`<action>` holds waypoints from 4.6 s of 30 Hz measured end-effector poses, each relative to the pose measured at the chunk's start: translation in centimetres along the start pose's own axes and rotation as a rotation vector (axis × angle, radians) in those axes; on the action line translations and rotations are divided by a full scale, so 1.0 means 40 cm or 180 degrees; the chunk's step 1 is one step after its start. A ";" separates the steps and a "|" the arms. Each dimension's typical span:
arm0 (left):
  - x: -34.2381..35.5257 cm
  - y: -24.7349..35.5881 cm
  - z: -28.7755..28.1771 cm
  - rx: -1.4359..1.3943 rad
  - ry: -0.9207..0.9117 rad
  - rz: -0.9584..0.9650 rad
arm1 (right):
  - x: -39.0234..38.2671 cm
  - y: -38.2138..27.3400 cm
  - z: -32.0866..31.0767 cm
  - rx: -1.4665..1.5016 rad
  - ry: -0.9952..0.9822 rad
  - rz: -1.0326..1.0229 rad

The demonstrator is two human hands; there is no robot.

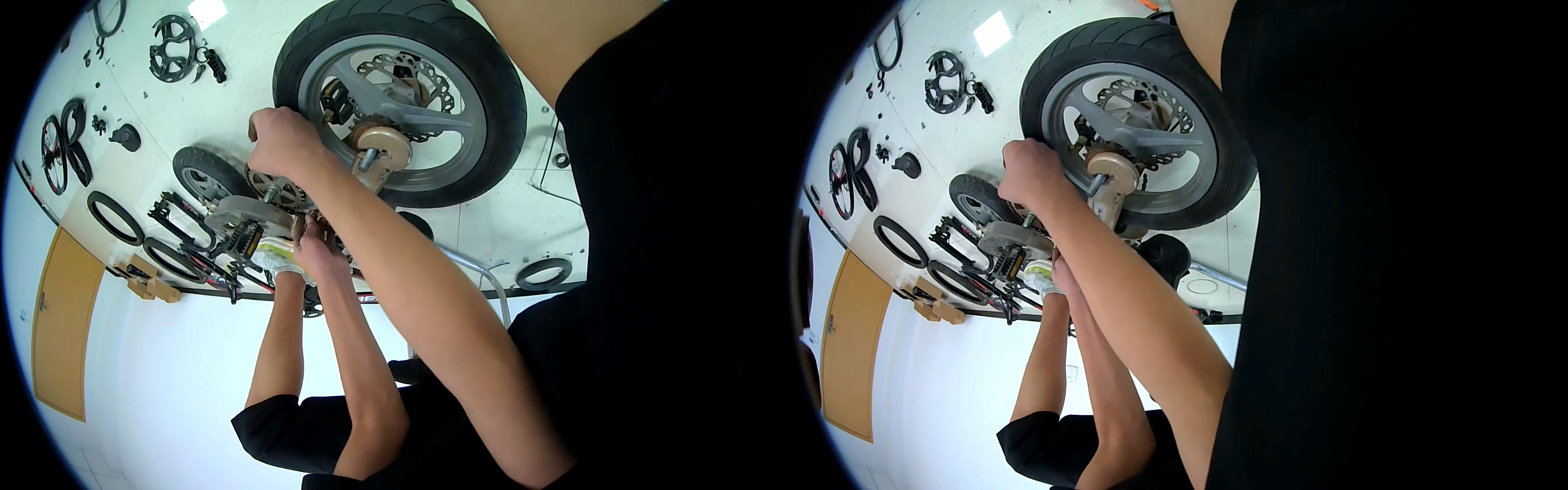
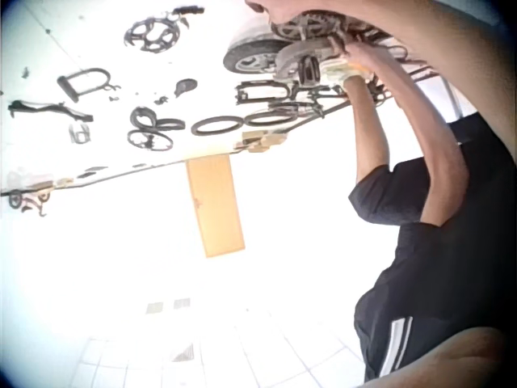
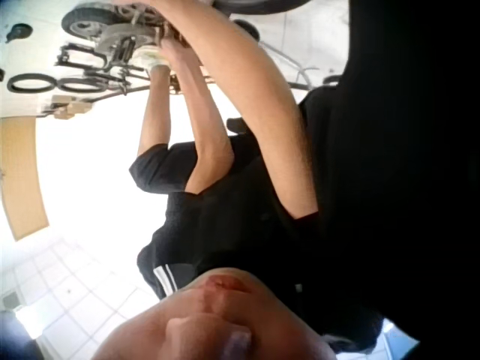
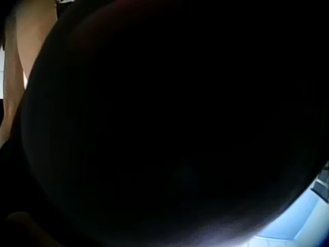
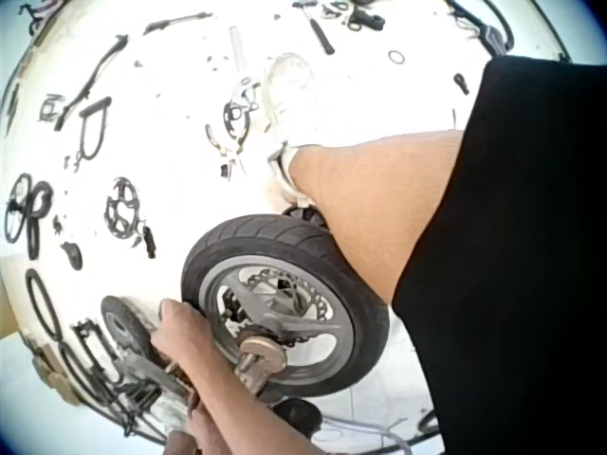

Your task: The person works on a scooter's chain and rear wheel area. They adjust the chain on the sprocket, rotate the wheel, and manipulate the chain and rear axle components by hand.

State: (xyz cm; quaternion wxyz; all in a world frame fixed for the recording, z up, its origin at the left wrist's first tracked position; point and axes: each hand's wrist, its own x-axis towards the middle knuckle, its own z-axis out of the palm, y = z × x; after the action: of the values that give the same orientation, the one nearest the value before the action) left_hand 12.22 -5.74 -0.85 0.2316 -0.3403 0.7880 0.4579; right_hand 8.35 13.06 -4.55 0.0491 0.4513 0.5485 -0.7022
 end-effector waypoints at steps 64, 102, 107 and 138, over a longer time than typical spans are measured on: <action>-0.133 0.016 0.078 -0.2733 -0.1866 -0.2249 | -0.104 -0.186 -0.055 -0.2910 -0.0422 -0.0195; 0.103 -0.030 -0.040 0.0496 -0.0102 0.0781 | -0.304 0.143 0.113 -0.3790 -0.0832 -0.2242; 0.094 -0.015 -0.047 -0.0163 -0.0011 0.0155 | -0.327 0.176 0.109 -0.4228 -0.0626 -0.2561; 0.081 -0.013 0.050 -0.0752 0.0463 -0.0432 | -0.143 0.010 0.046 -0.2694 -0.1019 0.0356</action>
State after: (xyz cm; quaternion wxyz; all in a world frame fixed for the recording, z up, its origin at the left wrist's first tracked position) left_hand 10.59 -5.22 -4.29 0.1627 -0.4499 0.7185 0.5049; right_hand 10.88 8.98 -0.93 0.3512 0.3062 0.7475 -0.4734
